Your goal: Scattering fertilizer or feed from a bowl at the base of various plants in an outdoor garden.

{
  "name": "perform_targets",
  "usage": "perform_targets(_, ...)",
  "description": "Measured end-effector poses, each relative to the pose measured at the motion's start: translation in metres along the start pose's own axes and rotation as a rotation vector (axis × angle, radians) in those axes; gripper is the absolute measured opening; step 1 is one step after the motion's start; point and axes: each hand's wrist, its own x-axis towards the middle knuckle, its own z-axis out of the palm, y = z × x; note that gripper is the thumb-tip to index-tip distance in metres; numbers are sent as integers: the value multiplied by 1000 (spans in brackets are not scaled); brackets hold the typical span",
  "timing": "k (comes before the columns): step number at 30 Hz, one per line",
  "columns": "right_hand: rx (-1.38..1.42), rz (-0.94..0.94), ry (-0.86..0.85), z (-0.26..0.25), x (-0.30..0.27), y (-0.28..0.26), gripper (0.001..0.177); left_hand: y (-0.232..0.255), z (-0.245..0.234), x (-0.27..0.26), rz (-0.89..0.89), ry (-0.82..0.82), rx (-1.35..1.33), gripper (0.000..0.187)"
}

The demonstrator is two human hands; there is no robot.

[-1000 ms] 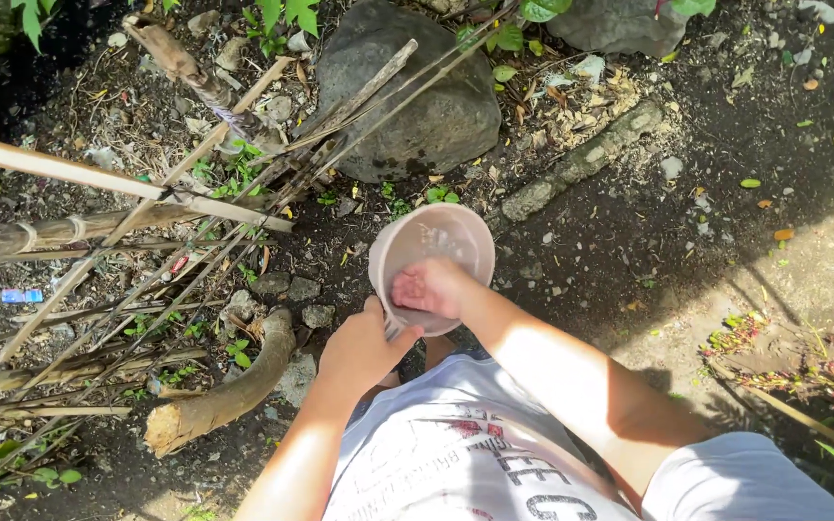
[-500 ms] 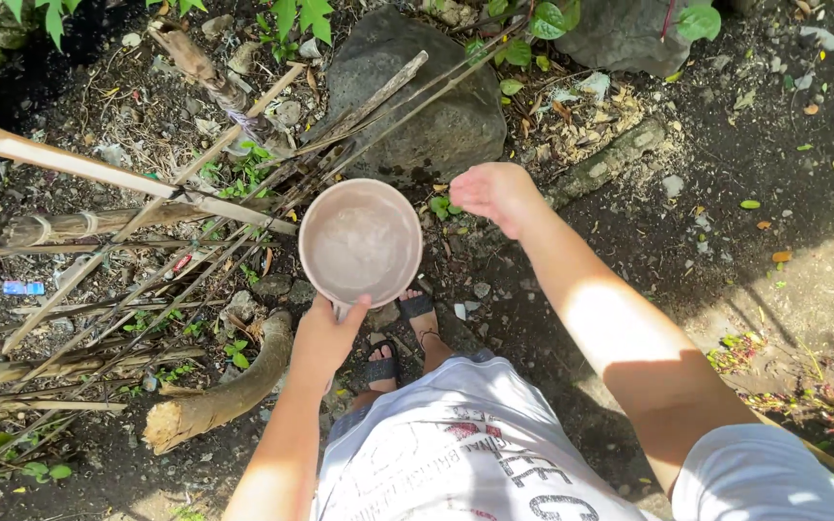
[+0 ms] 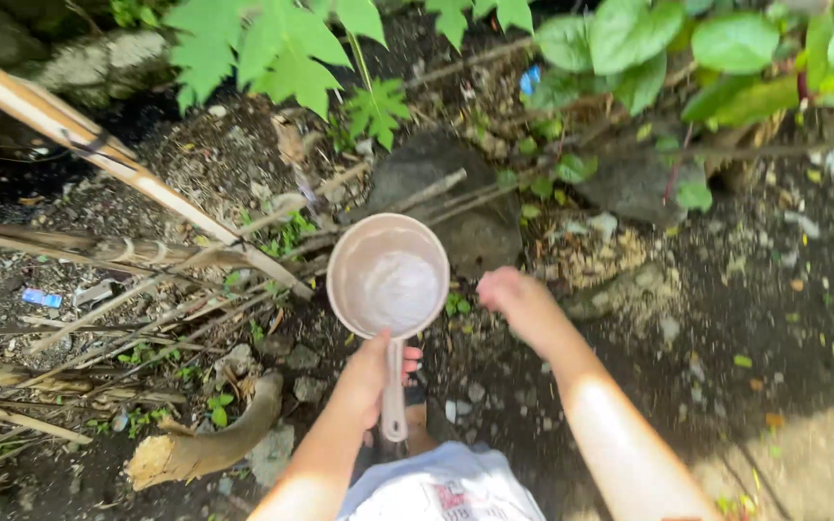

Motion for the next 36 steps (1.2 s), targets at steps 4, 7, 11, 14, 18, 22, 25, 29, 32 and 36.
perform_targets(4,207,421,-254,56,-35,-89,34,42,67,-24,22,-30,-100,53)
perform_targets(7,397,343,-230,69,-45,-103,34,60,96,-27,19,-57,-150,38)
perform_targets(11,525,352,3,52,-43,-112,30,89,112,-45,235,-128,165,48)
perform_targets(14,513,377,44,19,-31,-124,28,100,103,-50,448,-113,371,50)
perform_targets(18,394,430,-1,-32,-8,-130,31,86,58,-39,615,14,498,40)
perform_targets(22,231,442,-26,-56,25,-156,33,68,-9,-42,630,183,489,35)
perform_targets(25,67,407,-11,-63,63,-179,28,56,-52,-52,645,282,378,32)
perform_targets(29,-128,359,60,-63,120,-244,19,47,-98,-55,576,397,254,31)
perform_targets(32,-155,242,108,-70,173,-293,17,32,-137,-7,636,357,119,32)
perform_targets(36,-292,64,175,-67,255,-382,23,52,-152,11,593,439,231,36)
